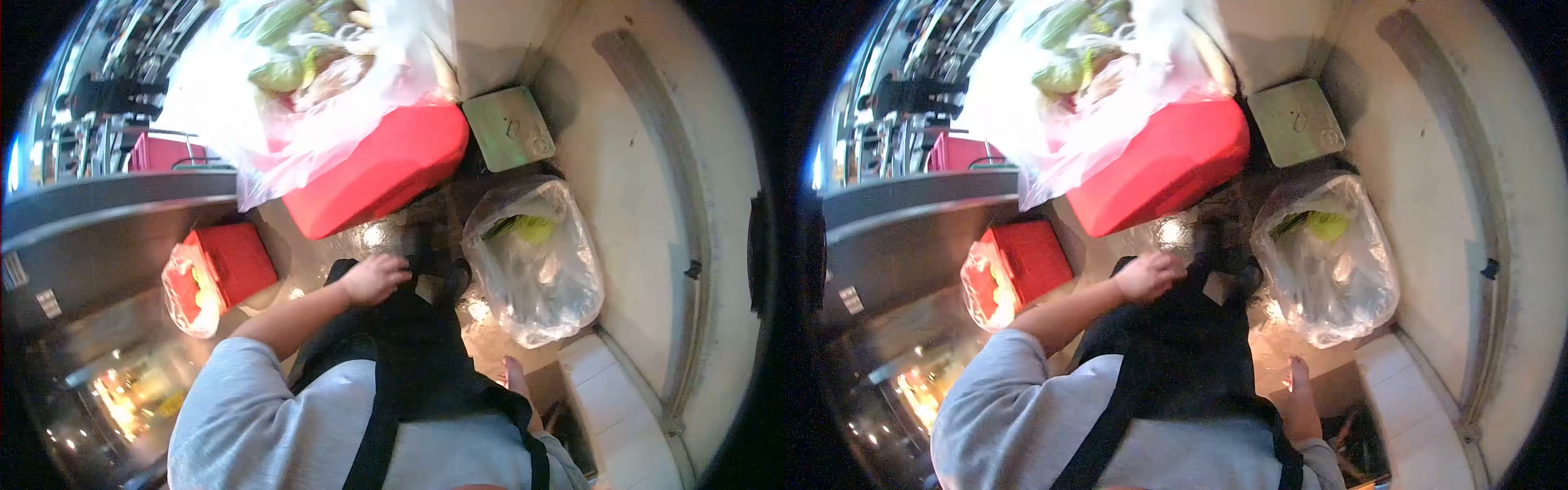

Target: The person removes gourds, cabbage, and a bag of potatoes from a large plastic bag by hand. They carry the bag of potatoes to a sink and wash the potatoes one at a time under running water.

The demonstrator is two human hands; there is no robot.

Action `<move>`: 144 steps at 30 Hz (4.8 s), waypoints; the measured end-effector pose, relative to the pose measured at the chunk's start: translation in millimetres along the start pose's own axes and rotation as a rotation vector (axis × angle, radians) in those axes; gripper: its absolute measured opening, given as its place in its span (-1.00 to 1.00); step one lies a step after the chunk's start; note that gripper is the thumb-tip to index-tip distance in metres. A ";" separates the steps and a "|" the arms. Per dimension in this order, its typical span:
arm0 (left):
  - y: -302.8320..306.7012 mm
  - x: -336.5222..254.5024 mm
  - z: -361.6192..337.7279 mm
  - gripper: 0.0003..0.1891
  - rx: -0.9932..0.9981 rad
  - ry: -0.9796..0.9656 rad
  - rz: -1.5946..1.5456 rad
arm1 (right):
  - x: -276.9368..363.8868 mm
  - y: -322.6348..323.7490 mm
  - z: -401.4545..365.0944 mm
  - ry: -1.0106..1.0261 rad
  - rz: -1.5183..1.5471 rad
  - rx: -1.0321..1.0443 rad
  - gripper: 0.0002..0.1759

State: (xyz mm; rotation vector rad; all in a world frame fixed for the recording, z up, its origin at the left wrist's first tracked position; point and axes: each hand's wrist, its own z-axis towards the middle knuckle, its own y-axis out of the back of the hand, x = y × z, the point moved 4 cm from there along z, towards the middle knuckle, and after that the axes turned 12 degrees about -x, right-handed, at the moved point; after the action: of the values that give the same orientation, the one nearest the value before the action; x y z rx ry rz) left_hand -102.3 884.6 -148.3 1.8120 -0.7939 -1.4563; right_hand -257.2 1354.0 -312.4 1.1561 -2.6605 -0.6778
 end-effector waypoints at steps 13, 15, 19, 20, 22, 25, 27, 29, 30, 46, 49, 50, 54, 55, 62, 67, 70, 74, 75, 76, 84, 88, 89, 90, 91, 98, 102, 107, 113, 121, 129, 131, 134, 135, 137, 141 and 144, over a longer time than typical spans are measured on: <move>226.5 190.9 -29.8 -0.27 -0.380 0.445 0.716 | 417.6 -129.3 -484.6 2.007 -0.055 -0.162 -0.57; 200.2 252.0 -23.1 -0.51 -0.181 0.399 0.534 | 457.8 -200.4 -540.8 2.066 -0.083 0.044 -0.60; 160.4 250.7 -38.2 -0.65 0.148 0.255 0.281 | 554.1 -367.2 -509.4 1.890 -0.637 0.040 -0.52; 155.4 245.2 -46.8 -0.64 0.210 0.274 0.212 | 556.6 -387.3 -500.9 1.789 -0.687 -0.167 -0.49; 163.3 234.0 -68.5 -0.58 0.215 0.278 0.016 | 551.5 -415.2 -491.1 1.553 -0.764 -0.564 -0.44; 198.6 235.3 -80.7 -0.49 -0.016 0.162 -0.178 | 538.2 -436.6 -475.4 1.533 -0.710 -0.824 -0.39; 228.4 244.5 -80.4 -0.53 -0.300 0.028 -0.138 | 546.1 -433.1 -471.8 1.699 -0.546 -0.838 -0.62; 273.2 261.8 -77.5 -0.54 -0.539 0.076 0.003 | 562.9 -418.4 -464.2 1.984 -0.287 -0.762 -0.73; 300.0 270.8 -74.0 -0.52 -0.605 0.102 0.077 | 567.6 -409.6 -467.2 2.060 -0.124 -0.640 -0.89; 396.4 323.9 -42.7 -0.34 -0.795 0.522 -0.070 | 479.5 -376.7 -475.1 1.669 -0.460 -0.281 -0.66; 395.9 315.7 -56.1 -0.38 -0.729 0.453 0.019 | 455.0 -370.6 -463.2 1.667 -0.770 -0.365 -0.67; 393.2 313.2 -61.9 -0.47 -0.813 0.387 0.020 | 457.2 -365.4 -452.5 1.692 -0.755 -0.388 -0.69; 390.0 296.8 -77.1 -0.57 -0.823 0.368 -0.105 | 461.2 -362.9 -533.0 2.067 -0.557 -0.198 -0.76; 388.2 292.5 -78.9 -0.58 -0.829 0.361 -0.129 | 452.4 -367.6 -551.8 2.145 -0.530 -0.094 -0.77; 371.7 282.0 -83.5 -0.61 -0.828 0.341 -0.156 | 383.3 -403.7 -509.4 1.965 -0.818 -0.227 -0.80; 365.0 276.5 -99.9 -0.47 -0.725 0.324 -0.153 | 366.2 -401.2 -514.0 1.943 -0.735 -0.272 -0.59; 348.9 267.5 -113.9 -0.38 -0.629 0.286 -0.079 | 367.2 -398.4 -533.8 1.908 -0.732 -0.346 -0.52; 326.4 247.3 -140.5 -0.37 -0.549 0.343 -0.128 | 378.9 -405.4 -523.8 1.883 -0.864 -0.388 -0.53; 320.1 241.7 -150.1 -0.38 -0.558 0.336 -0.120 | 387.9 -406.2 -513.8 1.911 -0.768 -0.390 -0.55; 316.3 232.8 -164.1 -0.39 -0.568 0.341 -0.112 | 399.2 -405.0 -498.1 1.936 -0.675 -0.384 -0.56; 223.3 239.2 -366.9 -0.51 -0.529 0.672 -0.150 | 486.3 -364.8 -458.0 1.485 -0.026 0.069 -0.66; 147.1 268.1 -498.4 -0.49 -0.396 1.151 -0.286 | 445.9 -397.8 -532.4 1.740 -0.556 -0.158 -0.68; 122.9 277.6 -534.1 -0.47 -0.290 1.278 -0.288 | 447.8 -413.6 -524.8 1.814 -0.777 -0.196 -0.71; 107.3 276.7 -563.7 -0.47 -0.225 1.557 -0.596 | 478.9 -437.4 -476.7 1.320 -0.092 0.405 -0.71; 109.0 280.2 -569.7 -0.52 -0.504 1.483 -1.124 | 508.5 -460.2 -429.0 0.732 0.688 0.776 -0.70; 135.2 390.0 -692.1 -0.68 -0.592 1.575 -0.775 | 527.6 -411.0 -628.6 1.242 -0.336 0.323 -0.62; 157.6 453.0 -673.0 -0.58 -0.671 1.238 -0.675 | 573.6 -402.1 -551.1 1.340 -0.773 -0.572 -0.61; 257.7 440.5 -568.8 -0.53 -0.490 1.191 -0.713 | 607.6 -388.0 -473.5 1.273 -0.937 -0.946 -0.64; 225.8 456.6 -588.4 -0.61 -0.678 1.496 -1.607 | 638.1 -302.3 -532.3 1.296 0.162 -0.372 -0.78; 231.4 466.9 -556.7 -0.60 -0.583 1.423 -1.686 | 627.6 -257.2 -574.5 1.103 0.760 0.041 -0.73; 308.3 460.7 -446.2 -0.56 -0.352 1.015 -0.480 | 630.7 -303.7 -548.9 1.460 -0.579 -0.825 -0.42; 334.2 443.9 -404.3 -0.54 -0.357 0.795 -0.209 | 618.1 -330.9 -585.4 1.695 -0.588 -0.816 -0.28; 380.6 397.9 -312.0 -0.54 -0.452 0.551 -0.107 | 588.1 -369.2 -512.5 1.603 -0.591 -0.467 -0.25; 392.1 383.7 -283.1 -0.54 -0.467 0.531 -0.100 | 575.9 -369.9 -508.2 1.586 -0.573 -0.584 -0.24; 411.3 363.9 -232.8 -0.52 -0.478 0.371 -0.116 | 532.5 -369.6 -514.4 1.542 -0.535 -0.814 -0.23; 419.4 332.6 -174.2 -0.48 -0.449 0.227 -0.157 | 485.1 -388.3 -496.1 1.399 -0.451 -0.688 -0.19; 404.2 324.6 -164.6 -0.37 -0.378 0.174 -0.169 | 497.1 -395.8 -449.0 1.339 -0.453 -0.747 -0.31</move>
State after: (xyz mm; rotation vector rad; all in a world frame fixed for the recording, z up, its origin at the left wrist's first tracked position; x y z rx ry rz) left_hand 101.8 408.3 17.1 1.7114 -0.2613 -1.4171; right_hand -197.3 603.6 -115.6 1.2586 -0.9392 -0.5408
